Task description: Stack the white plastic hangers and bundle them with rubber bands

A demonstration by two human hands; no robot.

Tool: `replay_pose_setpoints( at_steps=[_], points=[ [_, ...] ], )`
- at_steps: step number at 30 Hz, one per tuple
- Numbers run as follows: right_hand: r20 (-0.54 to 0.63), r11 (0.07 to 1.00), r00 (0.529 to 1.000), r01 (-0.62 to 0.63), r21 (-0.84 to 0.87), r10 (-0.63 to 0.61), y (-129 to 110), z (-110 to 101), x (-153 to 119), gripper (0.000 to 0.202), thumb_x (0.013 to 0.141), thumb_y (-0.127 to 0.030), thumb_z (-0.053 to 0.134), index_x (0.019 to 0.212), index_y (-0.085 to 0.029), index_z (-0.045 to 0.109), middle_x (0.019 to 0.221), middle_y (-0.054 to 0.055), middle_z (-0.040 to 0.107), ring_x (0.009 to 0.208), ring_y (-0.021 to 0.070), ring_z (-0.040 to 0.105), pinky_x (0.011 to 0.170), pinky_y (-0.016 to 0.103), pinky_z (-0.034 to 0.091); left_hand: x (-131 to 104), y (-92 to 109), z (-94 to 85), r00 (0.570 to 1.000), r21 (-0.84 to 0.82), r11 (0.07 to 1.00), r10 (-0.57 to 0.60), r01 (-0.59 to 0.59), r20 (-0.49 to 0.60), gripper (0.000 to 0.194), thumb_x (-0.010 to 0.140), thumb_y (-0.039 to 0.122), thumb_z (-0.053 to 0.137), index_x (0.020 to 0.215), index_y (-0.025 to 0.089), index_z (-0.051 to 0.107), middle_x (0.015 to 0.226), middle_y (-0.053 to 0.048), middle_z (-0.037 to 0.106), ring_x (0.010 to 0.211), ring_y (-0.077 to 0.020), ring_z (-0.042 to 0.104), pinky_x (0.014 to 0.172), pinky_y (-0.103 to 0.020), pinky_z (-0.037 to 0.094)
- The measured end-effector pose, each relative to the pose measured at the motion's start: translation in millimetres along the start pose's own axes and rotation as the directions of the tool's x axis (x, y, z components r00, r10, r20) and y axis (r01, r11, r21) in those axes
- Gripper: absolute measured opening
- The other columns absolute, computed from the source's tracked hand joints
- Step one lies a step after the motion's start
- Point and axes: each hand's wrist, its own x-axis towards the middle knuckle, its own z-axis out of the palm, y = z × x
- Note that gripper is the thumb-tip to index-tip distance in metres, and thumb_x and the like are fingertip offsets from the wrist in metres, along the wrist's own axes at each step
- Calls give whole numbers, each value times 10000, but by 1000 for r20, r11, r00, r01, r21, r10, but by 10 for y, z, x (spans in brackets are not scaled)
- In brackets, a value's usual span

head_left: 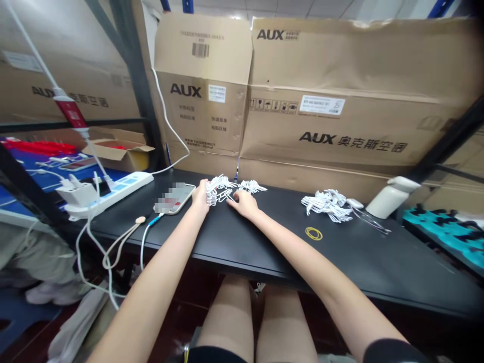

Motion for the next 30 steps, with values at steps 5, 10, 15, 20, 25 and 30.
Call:
replay_pose_setpoints(
  at_steps=[5,10,15,20,25,30],
  points=[
    [19,998,1000,0,68,-1,72,34,74,91,821,-238,602,808,-180,671,891,76,676,835,200,611,727,292,451,-51,6,19,1000,47,999,13,-14,25,144,762,288,528,717,157,568,478,13,579,396,-101,507,411,-212,379],
    [22,992,999,23,128,-26,357,-142,-32,96,787,-200,631,738,-158,702,786,56,703,739,167,621,707,262,457,-156,-35,101,986,136,990,10,-33,164,187,710,299,612,750,117,632,534,-14,620,434,-119,546,411,-222,387],
    [19,986,1000,22,163,-25,585,-335,-249,127,774,-225,636,741,-152,734,744,45,715,683,154,608,682,249,454,-278,-115,163,896,334,928,2,-167,444,218,687,328,665,762,124,674,706,-58,703,547,-153,615,484,-248,453],
    [62,979,998,-24,201,11,765,-539,-386,127,746,-236,648,713,-151,735,656,30,688,539,126,565,565,238,443,-393,-130,150,803,447,832,-4,-328,596,224,718,368,645,728,149,693,740,-59,720,658,-186,645,617,-282,495],
    [148,955,989,-31,295,-14,908,-771,-430,173,743,-293,657,728,-133,720,597,25,647,458,113,545,469,225,435,-407,-153,136,718,454,721,87,-524,691,271,765,411,607,693,167,700,767,-52,722,794,-209,646,799,-314,485],
    [242,911,956,53,409,-164,846,-844,-462,284,747,-395,661,798,-122,718,558,12,621,456,108,535,463,223,458,-396,-184,142,682,445,687,102,-575,724,269,783,414,588,729,171,688,771,-53,718,803,-208,644,823,-332,476]
  ],
)
